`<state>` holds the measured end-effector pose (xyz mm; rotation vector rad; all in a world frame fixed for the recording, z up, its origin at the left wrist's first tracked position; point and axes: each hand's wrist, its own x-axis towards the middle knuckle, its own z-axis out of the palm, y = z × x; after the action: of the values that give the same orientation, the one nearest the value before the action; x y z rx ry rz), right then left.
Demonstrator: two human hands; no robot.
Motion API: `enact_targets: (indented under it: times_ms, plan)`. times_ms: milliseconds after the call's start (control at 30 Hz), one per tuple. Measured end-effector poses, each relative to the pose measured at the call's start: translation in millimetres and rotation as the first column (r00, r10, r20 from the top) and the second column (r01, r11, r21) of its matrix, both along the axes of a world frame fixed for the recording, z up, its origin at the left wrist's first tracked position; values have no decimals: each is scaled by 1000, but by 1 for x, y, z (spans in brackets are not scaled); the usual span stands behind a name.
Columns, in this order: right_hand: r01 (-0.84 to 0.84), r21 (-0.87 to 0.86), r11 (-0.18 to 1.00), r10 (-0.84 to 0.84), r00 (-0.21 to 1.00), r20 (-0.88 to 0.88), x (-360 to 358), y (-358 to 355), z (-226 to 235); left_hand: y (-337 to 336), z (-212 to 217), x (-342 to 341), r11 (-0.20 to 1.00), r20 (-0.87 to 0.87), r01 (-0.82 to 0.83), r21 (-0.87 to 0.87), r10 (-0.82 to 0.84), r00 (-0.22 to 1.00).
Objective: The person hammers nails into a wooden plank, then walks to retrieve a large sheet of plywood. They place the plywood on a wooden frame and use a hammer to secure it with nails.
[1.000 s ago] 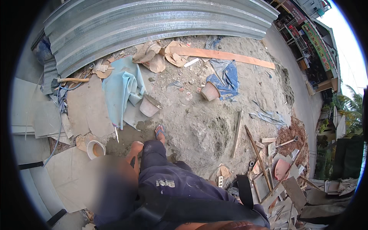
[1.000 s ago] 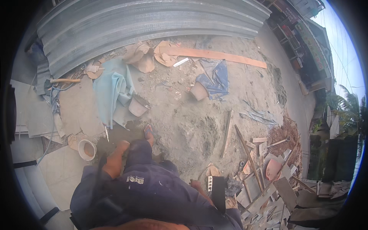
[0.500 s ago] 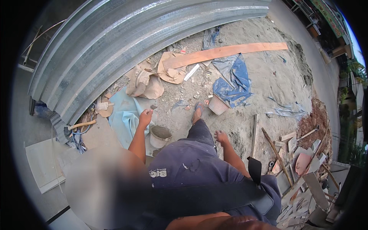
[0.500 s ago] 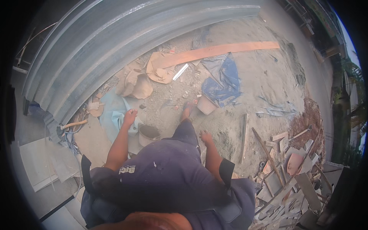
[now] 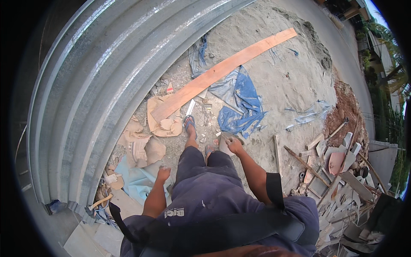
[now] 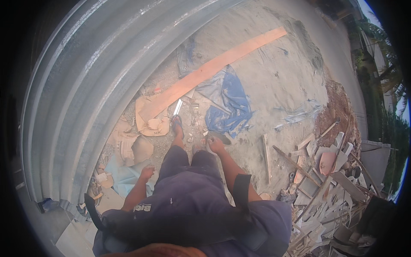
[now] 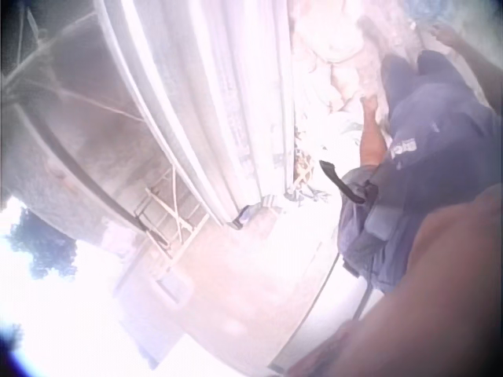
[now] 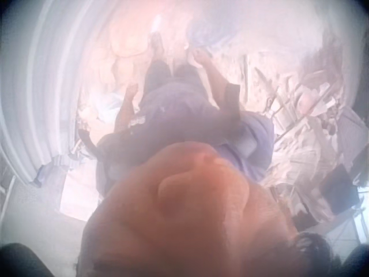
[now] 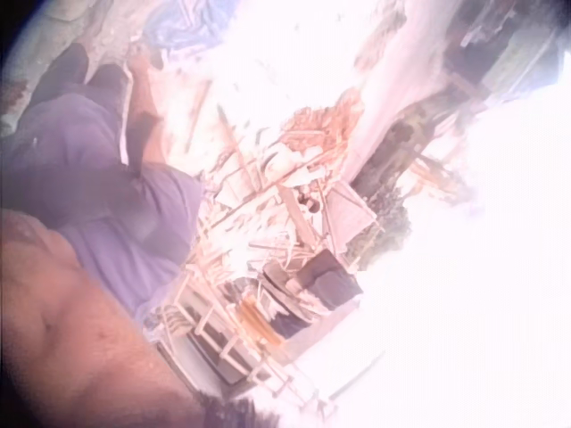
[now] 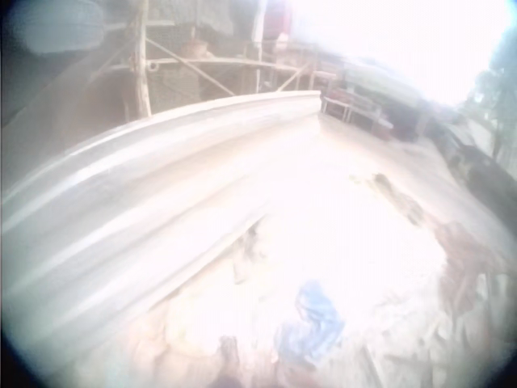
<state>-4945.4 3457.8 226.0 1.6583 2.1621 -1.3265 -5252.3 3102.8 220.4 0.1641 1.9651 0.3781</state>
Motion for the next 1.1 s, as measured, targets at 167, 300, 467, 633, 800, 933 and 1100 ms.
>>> enact_targets:
  times_ms: [167,300,467,633,800,933,1100]
  plan:
    - [67,247,967,-65,998,-17,-92,43,-44,223,-77,-174,937,-364,167,305,-48,930]
    - [1,203,979,12,998,-61,-130,34,-96,375,-131,-229,903,-484,285,323,-101,869]
    - [-70,81,994,77,993,-87,-180,67,-151,457,-324,-241,878,-418,446,173,-345,841]
    - [-18,8,1000,19,966,-260,-207,142,-178,434,-498,-315,791,-697,591,-161,-515,499]
    - [14,9,1000,-12,991,-135,-198,176,-189,497,-485,-256,806,-477,547,-227,-582,659]
    - [-25,18,1000,27,995,-97,-200,174,-178,495,-386,-250,821,-549,571,10,-473,689]
    - [-12,-21,1000,12,1000,12,-186,148,-159,453,-183,-187,778,-813,627,52,-331,478]
